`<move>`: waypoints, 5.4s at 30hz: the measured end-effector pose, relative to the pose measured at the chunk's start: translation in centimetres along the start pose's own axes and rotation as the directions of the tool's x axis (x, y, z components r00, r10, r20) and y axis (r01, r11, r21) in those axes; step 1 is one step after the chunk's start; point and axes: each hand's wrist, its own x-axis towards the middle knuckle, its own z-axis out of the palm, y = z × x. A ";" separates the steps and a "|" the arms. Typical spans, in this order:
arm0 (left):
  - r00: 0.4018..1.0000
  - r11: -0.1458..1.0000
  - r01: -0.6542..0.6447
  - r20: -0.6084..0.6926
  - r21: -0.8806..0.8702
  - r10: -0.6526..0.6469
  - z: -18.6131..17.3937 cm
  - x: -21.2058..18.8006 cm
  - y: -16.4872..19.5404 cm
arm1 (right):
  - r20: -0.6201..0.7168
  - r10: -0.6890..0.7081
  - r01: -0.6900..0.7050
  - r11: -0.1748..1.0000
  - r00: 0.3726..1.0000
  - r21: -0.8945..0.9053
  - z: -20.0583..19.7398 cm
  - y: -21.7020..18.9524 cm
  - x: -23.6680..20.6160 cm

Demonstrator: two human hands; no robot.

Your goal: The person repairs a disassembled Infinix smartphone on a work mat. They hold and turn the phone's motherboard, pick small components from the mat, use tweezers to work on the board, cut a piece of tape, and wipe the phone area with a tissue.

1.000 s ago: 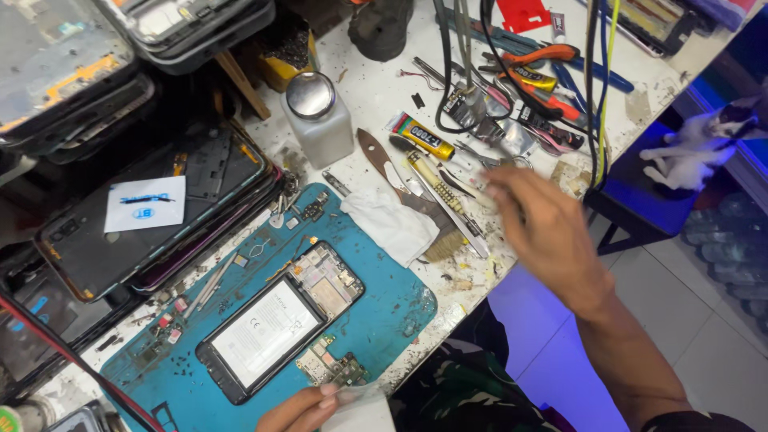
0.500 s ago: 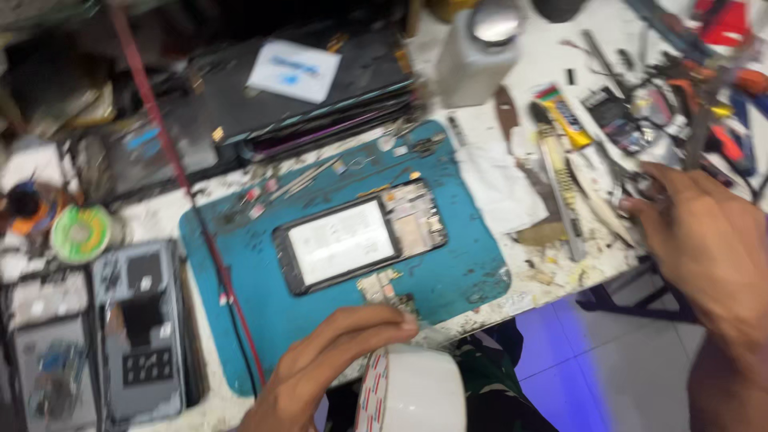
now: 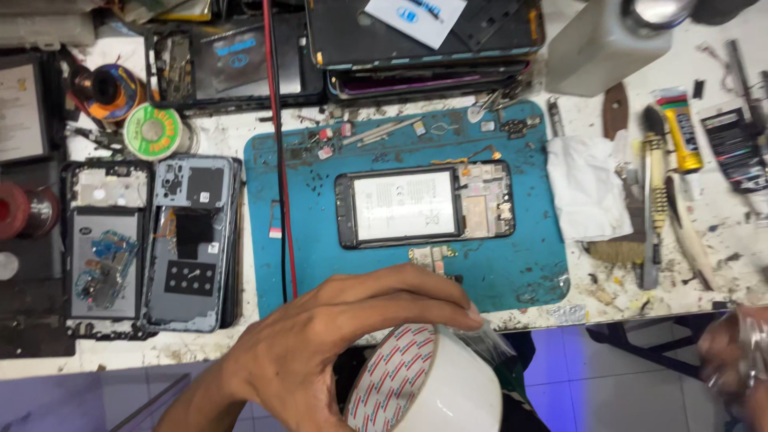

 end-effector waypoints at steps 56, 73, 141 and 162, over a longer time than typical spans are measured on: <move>0.962 1.000 -0.013 0.272 -0.026 0.019 -0.1 0.0 -1.8 | 0.556 -0.618 0.542 0.777 0.556 0.320 19.7 -15.6 -1.6; 0.960 0.999 -0.019 0.279 -0.031 0.027 -0.3 0.0 -1.7 | 0.455 -0.749 0.601 0.660 0.482 0.451 20.3 -16.3 -1.4; 0.611 0.982 -0.025 -0.781 -0.188 -0.134 8.8 -3.8 -7.0 | -0.061 -0.600 0.602 0.799 0.798 0.014 13.1 -25.5 -2.4; 0.740 0.910 0.198 -0.664 0.364 0.104 7.3 -5.6 -7.8 | -0.401 -0.762 0.181 0.550 0.509 -0.815 10.6 -23.6 2.2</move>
